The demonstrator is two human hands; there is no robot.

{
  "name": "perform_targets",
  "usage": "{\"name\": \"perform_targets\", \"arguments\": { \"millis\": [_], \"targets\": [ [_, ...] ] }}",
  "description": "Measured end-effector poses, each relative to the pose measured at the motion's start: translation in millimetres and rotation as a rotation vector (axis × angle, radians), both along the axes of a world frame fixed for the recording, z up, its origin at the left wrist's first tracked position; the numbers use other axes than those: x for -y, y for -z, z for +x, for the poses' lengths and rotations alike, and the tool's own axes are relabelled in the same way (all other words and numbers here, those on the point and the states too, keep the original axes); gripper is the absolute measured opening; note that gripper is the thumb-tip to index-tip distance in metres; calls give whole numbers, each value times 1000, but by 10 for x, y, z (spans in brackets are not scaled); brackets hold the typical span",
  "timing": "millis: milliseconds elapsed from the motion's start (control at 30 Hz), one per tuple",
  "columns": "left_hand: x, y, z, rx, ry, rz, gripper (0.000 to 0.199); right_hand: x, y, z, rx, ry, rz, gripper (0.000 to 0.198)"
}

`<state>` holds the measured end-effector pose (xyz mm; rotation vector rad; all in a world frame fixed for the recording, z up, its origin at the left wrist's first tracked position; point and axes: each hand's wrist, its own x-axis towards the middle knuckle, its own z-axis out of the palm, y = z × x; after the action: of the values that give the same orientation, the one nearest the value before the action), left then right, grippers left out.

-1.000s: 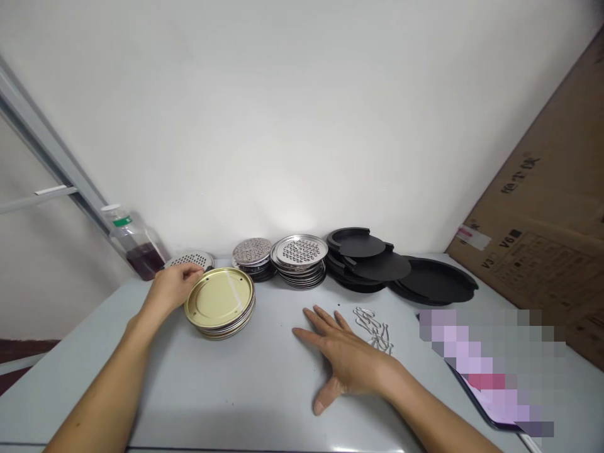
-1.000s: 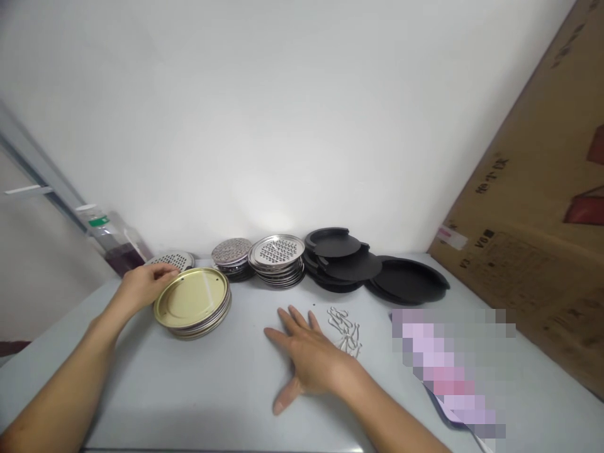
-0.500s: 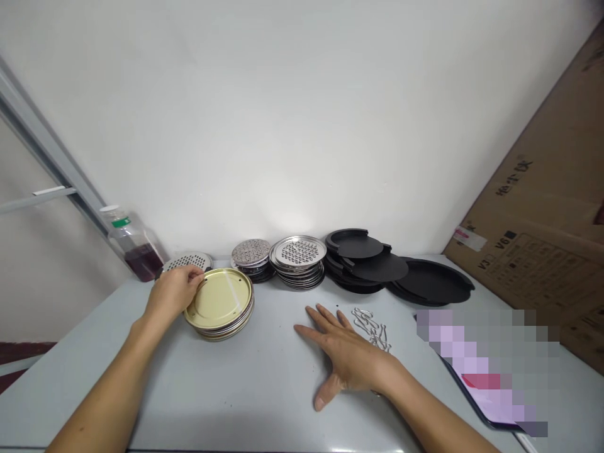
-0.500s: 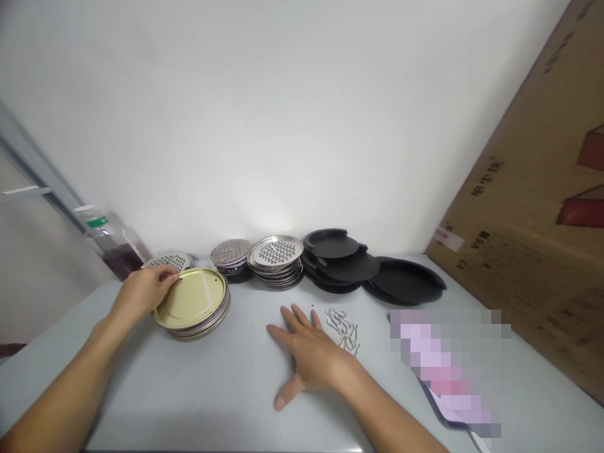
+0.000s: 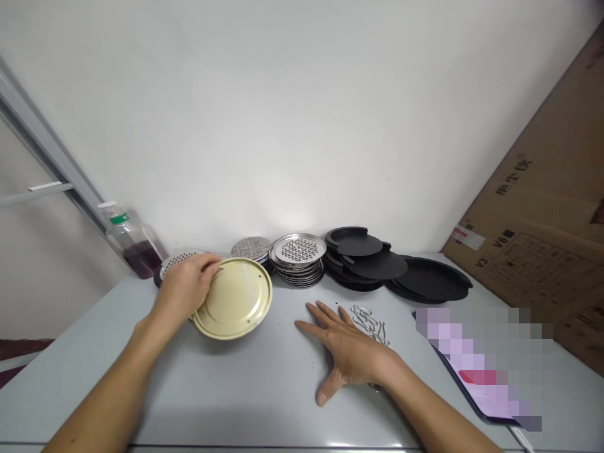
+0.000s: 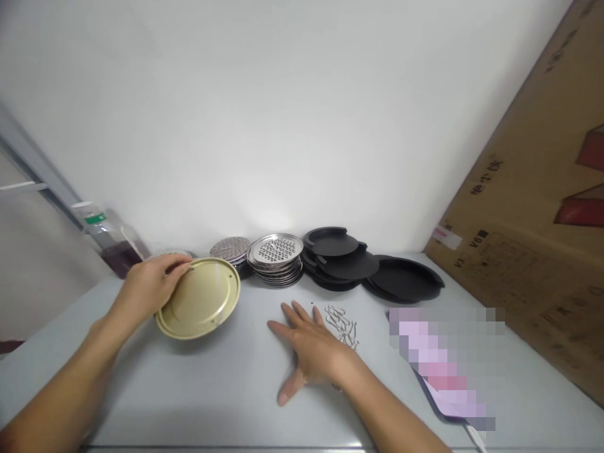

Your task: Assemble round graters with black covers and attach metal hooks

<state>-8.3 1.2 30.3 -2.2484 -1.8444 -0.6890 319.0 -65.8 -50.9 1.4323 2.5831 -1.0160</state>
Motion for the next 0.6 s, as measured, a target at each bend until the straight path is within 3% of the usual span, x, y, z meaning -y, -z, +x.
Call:
{"name": "perform_targets", "arguments": {
  "millis": [133, 267, 433, 600],
  "targets": [
    [267, 148, 530, 134, 304, -213, 22, -31, -42, 48, -27, 38, 28, 115],
    [385, 489, 866, 161, 483, -349, 20, -84, -100, 160, -110, 76, 106, 76],
    [309, 851, 966, 194, 515, -340, 21, -131, -97, 249, -152, 87, 177, 58],
    [246, 1024, 1008, 262, 490, -311, 18, -113, -66, 209, -156, 66, 256, 52]
  ]
}}
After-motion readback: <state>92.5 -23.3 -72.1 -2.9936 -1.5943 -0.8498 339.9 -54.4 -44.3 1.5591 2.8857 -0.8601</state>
